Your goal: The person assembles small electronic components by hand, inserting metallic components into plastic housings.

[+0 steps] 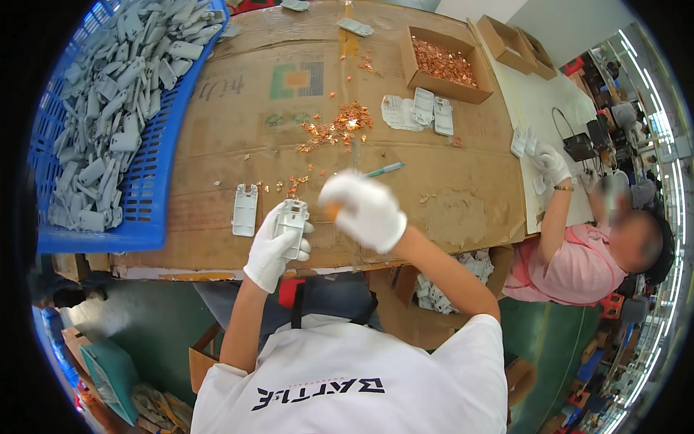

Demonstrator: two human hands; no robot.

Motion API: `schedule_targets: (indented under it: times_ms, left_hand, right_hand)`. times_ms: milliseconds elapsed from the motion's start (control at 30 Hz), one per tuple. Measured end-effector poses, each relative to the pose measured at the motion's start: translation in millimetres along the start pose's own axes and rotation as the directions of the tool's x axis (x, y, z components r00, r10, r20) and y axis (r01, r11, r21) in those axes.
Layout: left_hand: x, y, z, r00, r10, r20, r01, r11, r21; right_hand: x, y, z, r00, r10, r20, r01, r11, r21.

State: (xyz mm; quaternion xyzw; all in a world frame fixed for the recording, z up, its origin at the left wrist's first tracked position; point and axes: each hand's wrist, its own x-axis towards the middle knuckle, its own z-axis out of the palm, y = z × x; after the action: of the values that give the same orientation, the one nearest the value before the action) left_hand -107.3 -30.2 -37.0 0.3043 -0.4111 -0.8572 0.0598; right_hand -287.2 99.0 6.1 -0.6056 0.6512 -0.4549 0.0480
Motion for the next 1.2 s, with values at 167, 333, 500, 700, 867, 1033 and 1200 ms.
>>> schedule_targets:
  times_ms: [167, 333, 500, 700, 867, 1033, 1200]
  left_hand:
    - [-20.0, -11.8, 2.0, 0.969, 0.226, -0.099, -0.218, 0.972, 0.09]
    - [-43.0, -12.8, 4.3, 0.939, 0.258, -0.227, -0.181, 0.933, 0.31]
    - [-51.0, -27.0, -9.9, 0.871, 0.461, -0.17, -0.276, 0.745, 0.607]
    - [-43.4, -8.2, -8.3, 0.847, 0.518, -0.119, -0.37, 0.734, 0.569]
    - [-30.5, -1.0, -2.8, 0.845, 0.5, -0.191, -0.306, 0.744, 0.595]
    - [-38.8, 8.0, 11.8, 0.736, 0.645, -0.206, -0.295, 0.579, 0.76]
    - [-38.8, -1.5, 22.3, 0.632, 0.763, -0.136, -0.363, 0.446, 0.818]
  right_hand:
    - [28.1, 69.6, 17.7, 0.861, 0.473, -0.189, -0.509, 0.789, -0.345]
    - [49.3, 80.7, 36.4, 0.991, 0.126, -0.037, -0.13, 0.889, -0.439]
    - [53.0, 93.8, 42.9, 0.988, 0.073, 0.139, 0.019, 0.826, -0.564]
    - [85.7, 72.4, 30.2, 0.804, 0.404, 0.437, 0.006, 0.729, -0.685]
    - [67.2, 54.6, 26.5, 0.865, 0.381, 0.327, -0.066, 0.732, -0.679]
    - [27.5, -63.6, 60.6, 0.974, 0.224, -0.04, -0.218, 0.968, 0.121]
    - [3.2, -68.1, 83.3, 0.96, 0.151, -0.235, -0.191, 0.968, -0.16]
